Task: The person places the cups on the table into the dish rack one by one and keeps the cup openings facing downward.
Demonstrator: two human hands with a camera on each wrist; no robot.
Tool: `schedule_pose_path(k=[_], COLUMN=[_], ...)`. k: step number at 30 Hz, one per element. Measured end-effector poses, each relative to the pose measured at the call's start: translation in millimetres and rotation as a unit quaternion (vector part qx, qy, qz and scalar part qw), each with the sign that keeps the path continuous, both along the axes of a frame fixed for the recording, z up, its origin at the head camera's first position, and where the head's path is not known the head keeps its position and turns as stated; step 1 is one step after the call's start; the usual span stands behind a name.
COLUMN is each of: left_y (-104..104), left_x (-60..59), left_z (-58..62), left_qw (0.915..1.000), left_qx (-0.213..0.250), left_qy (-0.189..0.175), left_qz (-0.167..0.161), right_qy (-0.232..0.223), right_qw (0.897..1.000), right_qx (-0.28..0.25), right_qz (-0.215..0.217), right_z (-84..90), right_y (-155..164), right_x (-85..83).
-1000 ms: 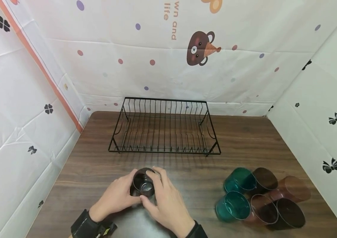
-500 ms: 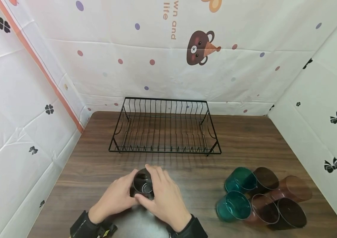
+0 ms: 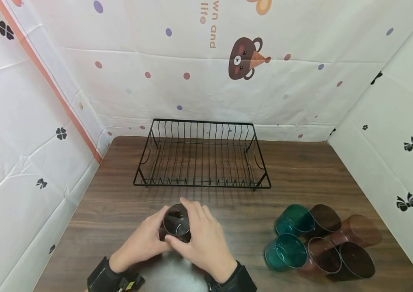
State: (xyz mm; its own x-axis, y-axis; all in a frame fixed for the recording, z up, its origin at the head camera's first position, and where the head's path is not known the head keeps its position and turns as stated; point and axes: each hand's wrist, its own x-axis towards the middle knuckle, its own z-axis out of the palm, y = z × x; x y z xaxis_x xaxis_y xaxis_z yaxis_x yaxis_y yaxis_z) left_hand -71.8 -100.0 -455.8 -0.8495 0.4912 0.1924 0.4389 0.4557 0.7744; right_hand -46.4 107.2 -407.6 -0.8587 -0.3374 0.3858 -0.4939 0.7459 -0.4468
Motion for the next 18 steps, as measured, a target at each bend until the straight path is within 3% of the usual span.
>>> schedule_pose_path(k=[4,12,18], left_y=[-0.4,-3.1,-7.4], left_x=[0.7,0.9,-0.8], left_z=[1.5,6.1,9.0], left_qw=[0.9995,0.9999,0.9999], left_qx=[-0.015,-0.005,-0.009], left_qy=[0.022,-0.008,-0.001], left_qz=[0.018,0.004,0.005], right_qy=[-0.016,-0.042,-0.072], right_qw=[1.0,0.997,0.994], right_qx=[-0.017,-0.057,-0.08], right_qz=[-0.006,-0.014,-0.016], right_z=[0.1,0.4,0.4], right_y=[2.3,7.2,11.7], right_x=[1.2,2.8,1.9])
